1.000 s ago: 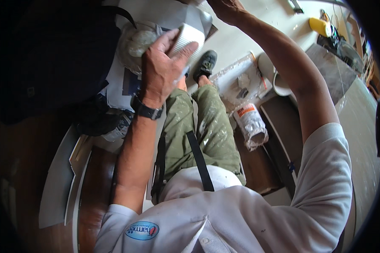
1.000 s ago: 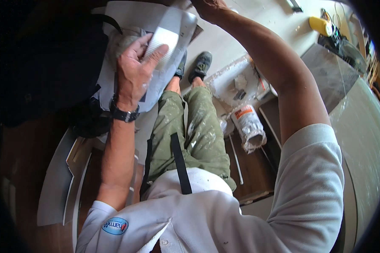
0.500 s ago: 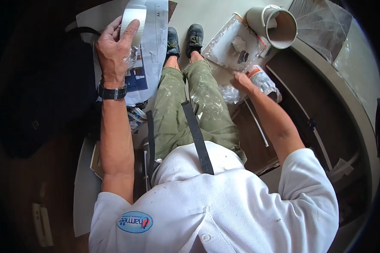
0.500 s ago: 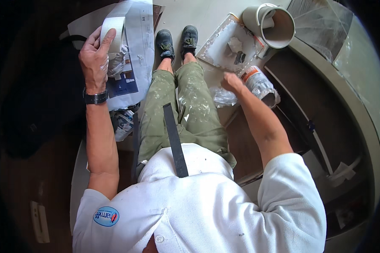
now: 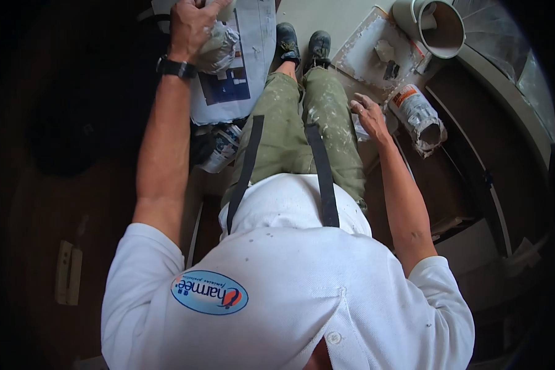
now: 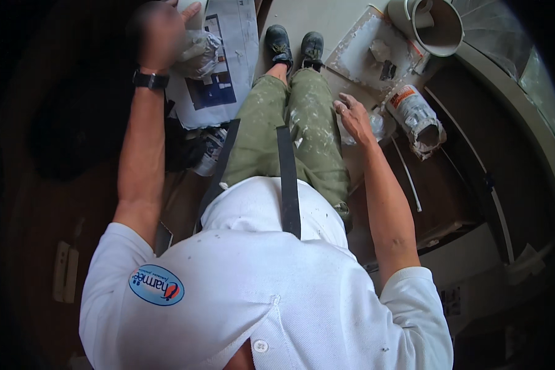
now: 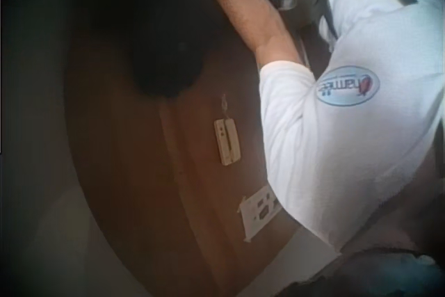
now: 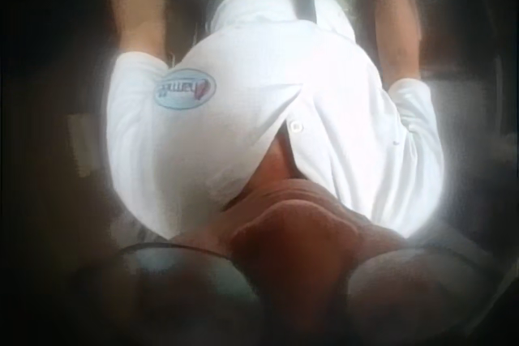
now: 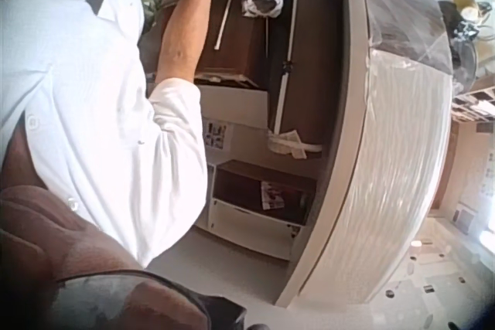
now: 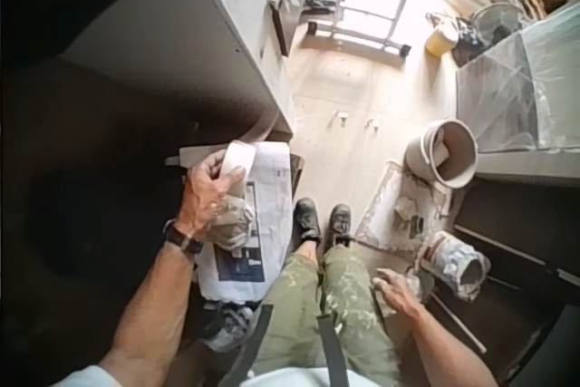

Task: The person applies mesh tape to a corner joint, cuts the tape with a utility knife, and then applies plaster over the mesh with a putty knife.

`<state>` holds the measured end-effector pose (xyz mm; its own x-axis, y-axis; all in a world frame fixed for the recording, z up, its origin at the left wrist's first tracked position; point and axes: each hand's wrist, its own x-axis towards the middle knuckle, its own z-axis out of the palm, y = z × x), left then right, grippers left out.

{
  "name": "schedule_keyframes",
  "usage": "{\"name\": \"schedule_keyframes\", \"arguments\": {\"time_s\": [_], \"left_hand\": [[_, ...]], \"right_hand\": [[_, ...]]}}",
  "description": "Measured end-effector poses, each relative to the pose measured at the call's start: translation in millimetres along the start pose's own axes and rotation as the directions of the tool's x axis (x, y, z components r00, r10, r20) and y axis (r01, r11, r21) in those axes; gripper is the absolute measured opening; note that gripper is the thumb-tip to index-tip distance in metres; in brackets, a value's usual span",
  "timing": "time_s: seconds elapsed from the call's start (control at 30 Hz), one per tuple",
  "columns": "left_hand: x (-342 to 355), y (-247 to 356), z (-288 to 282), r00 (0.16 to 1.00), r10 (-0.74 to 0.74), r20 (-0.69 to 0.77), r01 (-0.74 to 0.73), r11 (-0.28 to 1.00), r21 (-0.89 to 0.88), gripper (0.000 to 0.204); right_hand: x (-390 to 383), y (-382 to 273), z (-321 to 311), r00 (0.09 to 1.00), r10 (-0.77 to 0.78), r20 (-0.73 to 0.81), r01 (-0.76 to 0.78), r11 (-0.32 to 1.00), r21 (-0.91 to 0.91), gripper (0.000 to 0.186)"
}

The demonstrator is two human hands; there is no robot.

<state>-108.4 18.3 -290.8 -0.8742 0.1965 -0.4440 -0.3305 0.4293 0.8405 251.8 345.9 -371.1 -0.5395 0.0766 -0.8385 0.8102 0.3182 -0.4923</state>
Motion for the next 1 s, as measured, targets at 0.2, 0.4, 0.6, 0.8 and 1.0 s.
{"name": "schedule_keyframes", "arguments": {"time_s": [0.2,0.4,0.6,0.8,1.0], "left_hand": [[9,-44,10,0.986,0.156,-0.050,-0.113,0.868,0.484,0.064],[13,-135,30,0.937,0.346,-0.054,-0.224,0.710,0.668,0.076],[25,-146,40,0.927,0.358,0.112,-0.279,0.460,0.843,0.057],[38,-153,18,0.986,-0.013,0.165,-0.135,0.513,0.848,0.057],[46,-136,27,0.917,0.118,0.382,-0.394,0.105,0.913,0.071]], "right_hand": [[-36,33,5,0.991,0.135,-0.006,-0.134,0.986,0.099,0.052],[-68,83,17,0.969,0.245,-0.029,-0.243,0.968,0.069,0.059],[-92,88,47,0.955,0.277,-0.110,-0.241,0.934,0.264,0.058],[-102,111,78,0.952,0.191,-0.241,-0.079,0.909,0.409,0.049],[-171,168,102,0.855,0.195,-0.481,-0.002,0.928,0.373,0.050]]}}
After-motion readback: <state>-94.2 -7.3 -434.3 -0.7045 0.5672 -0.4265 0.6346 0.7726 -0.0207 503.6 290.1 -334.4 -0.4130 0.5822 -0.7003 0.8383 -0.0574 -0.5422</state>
